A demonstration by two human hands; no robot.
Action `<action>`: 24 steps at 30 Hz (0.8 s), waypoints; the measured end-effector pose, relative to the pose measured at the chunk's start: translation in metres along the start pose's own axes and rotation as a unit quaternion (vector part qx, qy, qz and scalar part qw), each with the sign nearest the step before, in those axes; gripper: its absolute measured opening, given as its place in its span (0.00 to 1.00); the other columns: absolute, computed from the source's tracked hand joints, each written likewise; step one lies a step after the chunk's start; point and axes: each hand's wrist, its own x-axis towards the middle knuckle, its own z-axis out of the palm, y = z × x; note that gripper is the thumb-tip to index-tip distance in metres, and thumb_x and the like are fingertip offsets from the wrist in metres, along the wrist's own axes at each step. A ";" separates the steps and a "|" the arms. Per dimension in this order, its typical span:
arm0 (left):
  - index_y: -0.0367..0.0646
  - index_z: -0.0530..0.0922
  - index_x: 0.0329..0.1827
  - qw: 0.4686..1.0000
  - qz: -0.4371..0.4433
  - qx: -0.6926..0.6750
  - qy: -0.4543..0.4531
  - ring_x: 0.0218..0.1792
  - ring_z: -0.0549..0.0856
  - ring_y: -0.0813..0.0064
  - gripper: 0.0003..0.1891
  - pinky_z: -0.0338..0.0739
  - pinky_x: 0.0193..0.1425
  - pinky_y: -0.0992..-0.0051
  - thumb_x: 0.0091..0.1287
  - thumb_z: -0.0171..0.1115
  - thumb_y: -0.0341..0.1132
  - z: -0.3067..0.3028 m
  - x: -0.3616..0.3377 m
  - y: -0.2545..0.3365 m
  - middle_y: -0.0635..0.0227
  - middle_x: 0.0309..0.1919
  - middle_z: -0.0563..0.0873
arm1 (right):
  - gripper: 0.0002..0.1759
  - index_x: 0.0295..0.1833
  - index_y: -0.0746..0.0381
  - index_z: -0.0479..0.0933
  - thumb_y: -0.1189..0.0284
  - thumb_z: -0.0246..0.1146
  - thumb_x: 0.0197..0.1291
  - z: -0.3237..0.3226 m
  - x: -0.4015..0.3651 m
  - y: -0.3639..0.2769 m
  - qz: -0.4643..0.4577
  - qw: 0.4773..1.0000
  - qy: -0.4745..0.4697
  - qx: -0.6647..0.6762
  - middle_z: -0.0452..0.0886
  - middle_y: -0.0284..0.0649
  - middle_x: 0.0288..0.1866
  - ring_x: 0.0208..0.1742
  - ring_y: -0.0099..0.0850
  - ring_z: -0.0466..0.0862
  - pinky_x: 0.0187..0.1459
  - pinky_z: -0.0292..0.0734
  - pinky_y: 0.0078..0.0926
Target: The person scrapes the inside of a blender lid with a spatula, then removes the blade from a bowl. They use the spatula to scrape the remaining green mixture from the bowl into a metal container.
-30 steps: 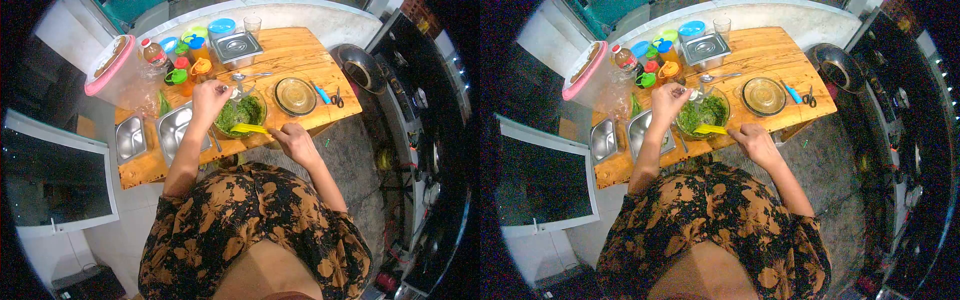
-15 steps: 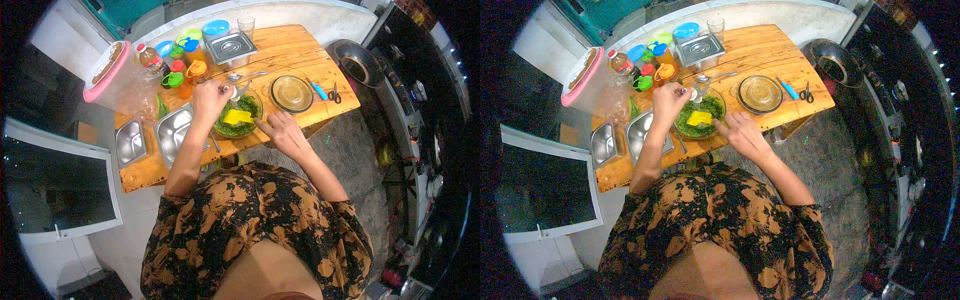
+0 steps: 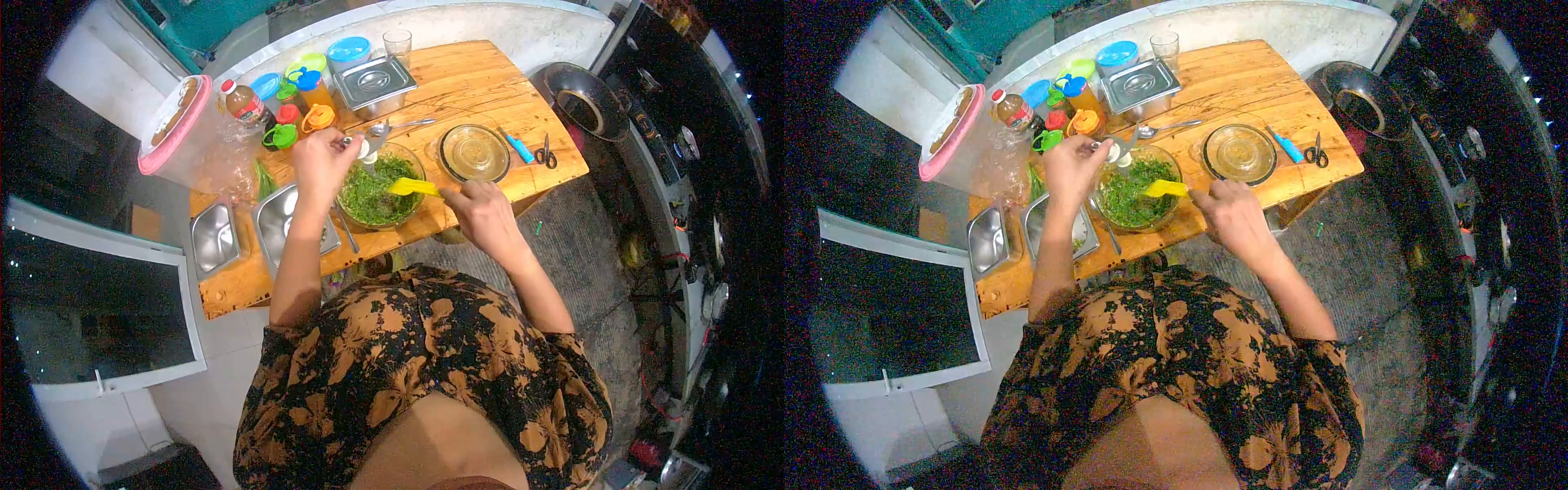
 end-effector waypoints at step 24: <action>0.33 0.82 0.30 0.988 0.013 -0.151 0.035 0.21 0.78 0.84 0.11 0.72 0.26 0.83 0.52 0.72 0.32 -0.014 -0.017 0.013 0.69 0.22 0.82 | 0.18 0.46 0.59 0.79 0.76 0.62 0.46 0.006 0.015 0.003 -0.024 0.988 0.069 0.137 0.70 0.40 0.24 0.28 0.40 0.75 0.32 0.70 0.37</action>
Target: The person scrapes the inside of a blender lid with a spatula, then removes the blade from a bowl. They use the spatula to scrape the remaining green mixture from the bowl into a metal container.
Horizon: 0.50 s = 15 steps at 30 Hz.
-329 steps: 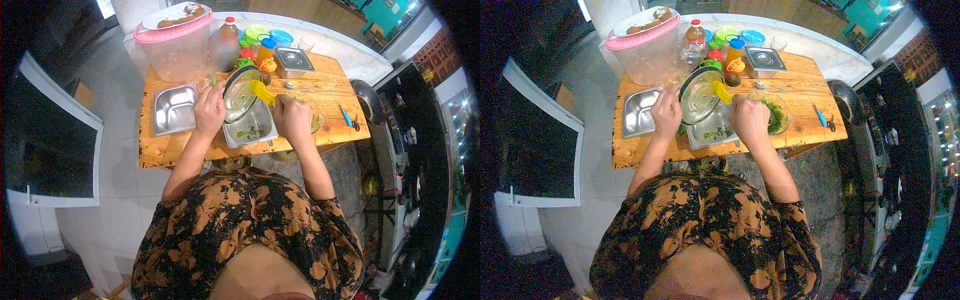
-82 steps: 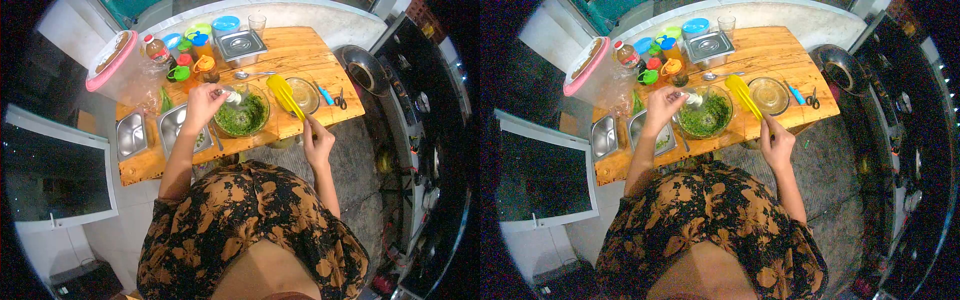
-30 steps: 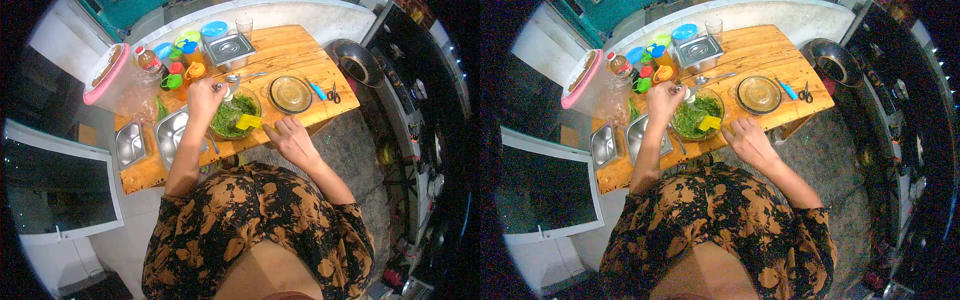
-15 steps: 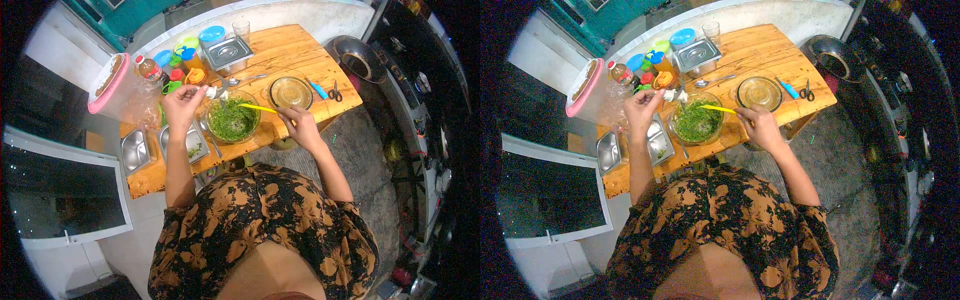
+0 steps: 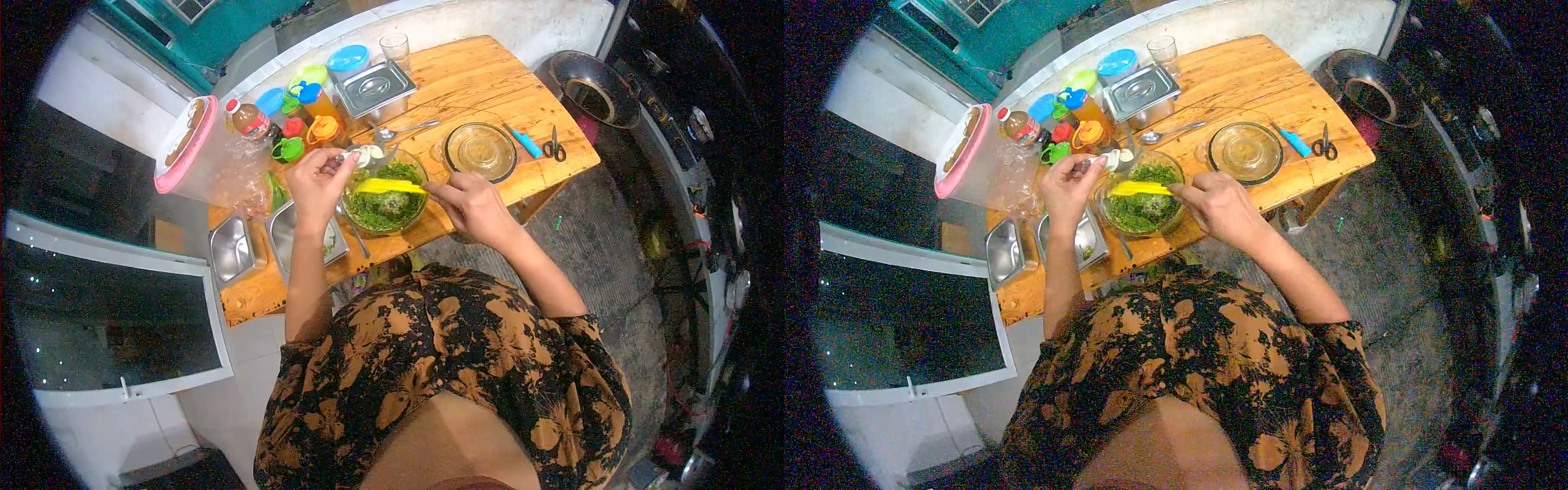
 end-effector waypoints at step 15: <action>0.35 0.83 0.33 0.995 -0.069 -0.060 0.050 0.24 0.75 0.89 0.09 0.70 0.28 0.85 0.53 0.72 0.31 -0.003 0.001 -0.014 0.75 0.24 0.82 | 0.15 0.46 0.60 0.79 0.76 0.62 0.49 -0.003 -0.013 0.014 -0.003 0.998 -0.006 -0.057 0.71 0.39 0.24 0.27 0.38 0.74 0.31 0.69 0.34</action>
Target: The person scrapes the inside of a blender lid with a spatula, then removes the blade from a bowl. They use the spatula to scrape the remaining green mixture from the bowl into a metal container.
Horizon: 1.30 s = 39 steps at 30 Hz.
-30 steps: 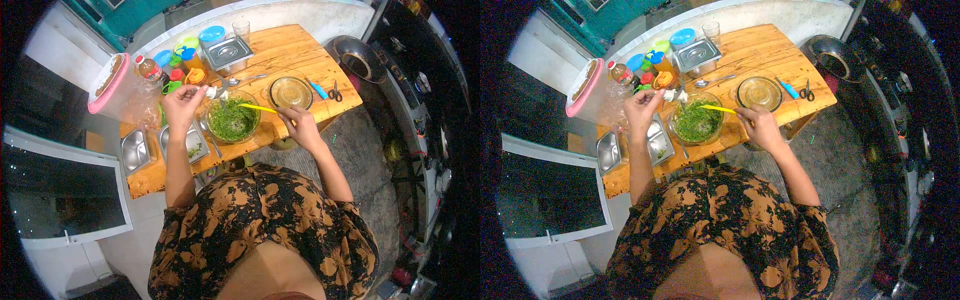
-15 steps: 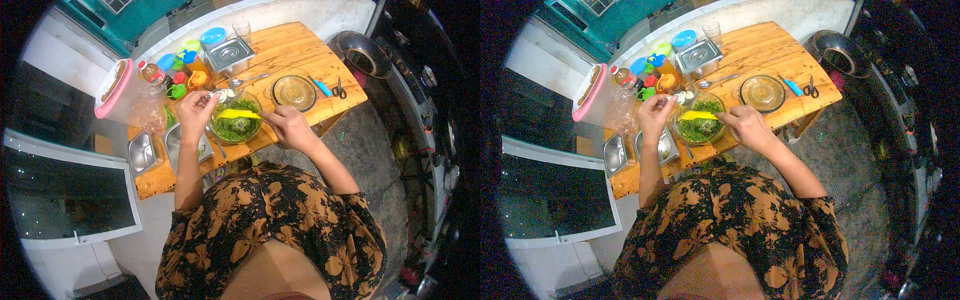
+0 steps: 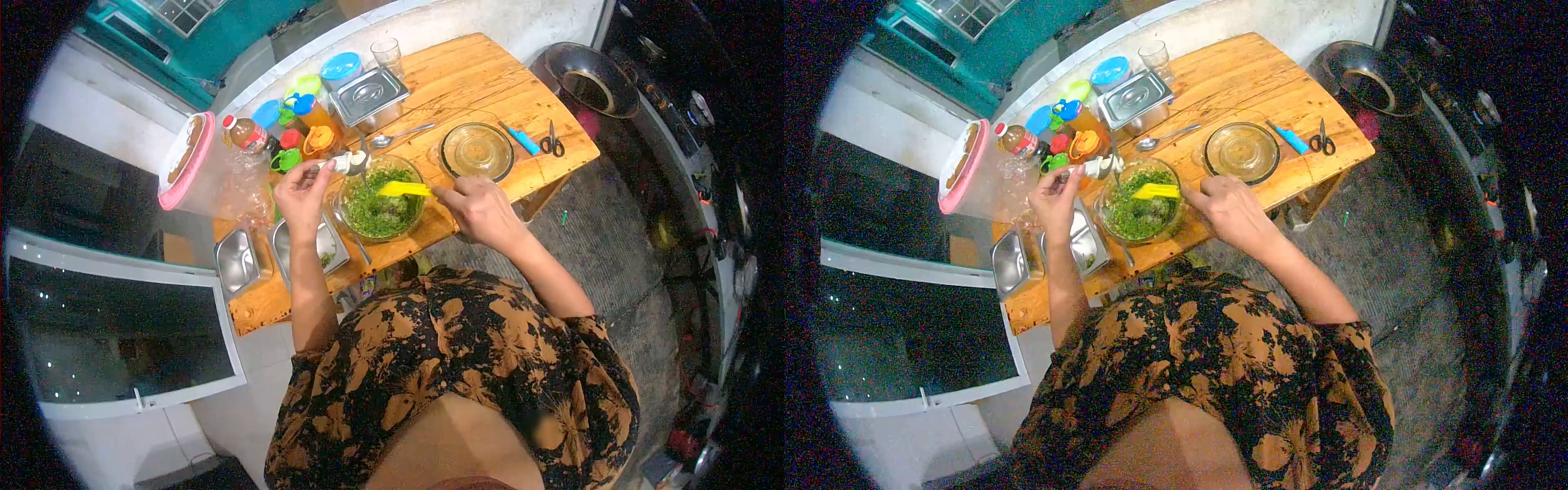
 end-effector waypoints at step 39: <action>0.40 0.84 0.31 0.883 0.149 0.239 -0.374 0.34 0.84 0.56 0.12 0.78 0.41 0.63 0.48 0.71 0.38 0.267 0.032 -0.001 0.53 0.29 0.84 | 0.09 0.44 0.62 0.80 0.75 0.59 0.58 -0.166 -0.185 -0.014 0.425 0.881 0.137 -0.153 0.72 0.43 0.22 0.22 0.34 0.72 0.27 0.68 0.29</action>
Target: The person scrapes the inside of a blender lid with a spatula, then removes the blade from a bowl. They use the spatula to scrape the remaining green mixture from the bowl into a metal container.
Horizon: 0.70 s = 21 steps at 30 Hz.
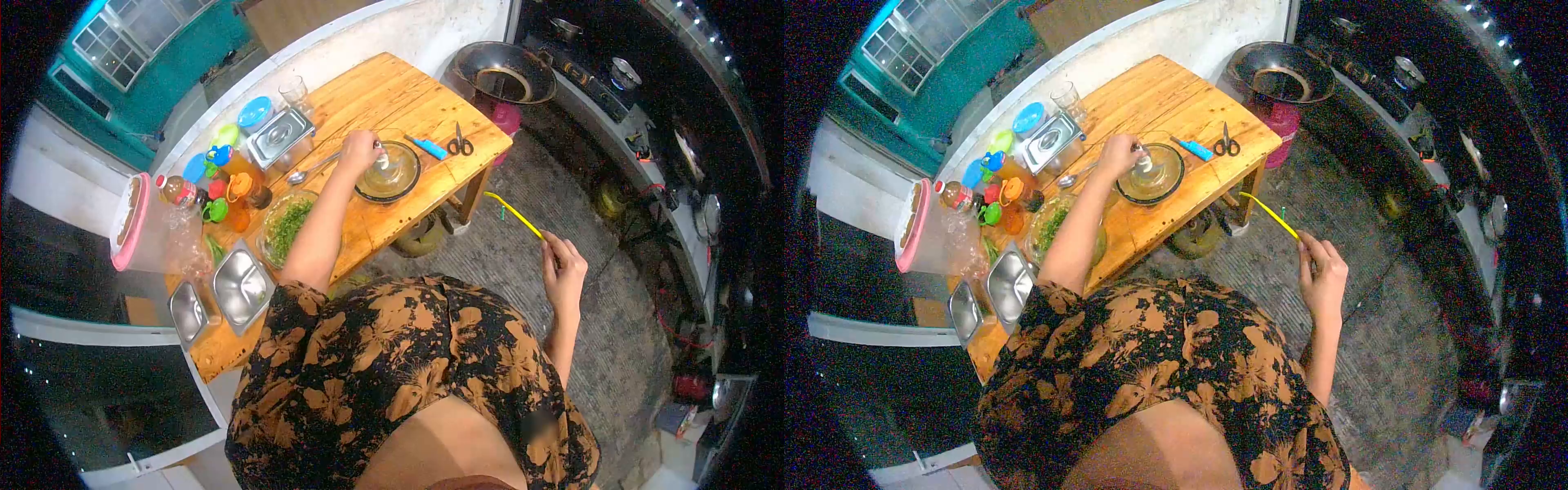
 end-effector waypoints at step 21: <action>0.36 0.81 0.28 0.997 0.035 -0.062 0.042 0.35 0.82 0.49 0.07 0.77 0.39 0.59 0.48 0.61 0.29 0.012 -0.016 0.013 0.46 0.30 0.82 | 0.10 0.45 0.65 0.79 0.77 0.58 0.59 0.022 0.024 -0.027 -0.115 0.993 -0.012 0.015 0.79 0.48 0.31 0.29 0.39 0.80 0.34 0.74 0.31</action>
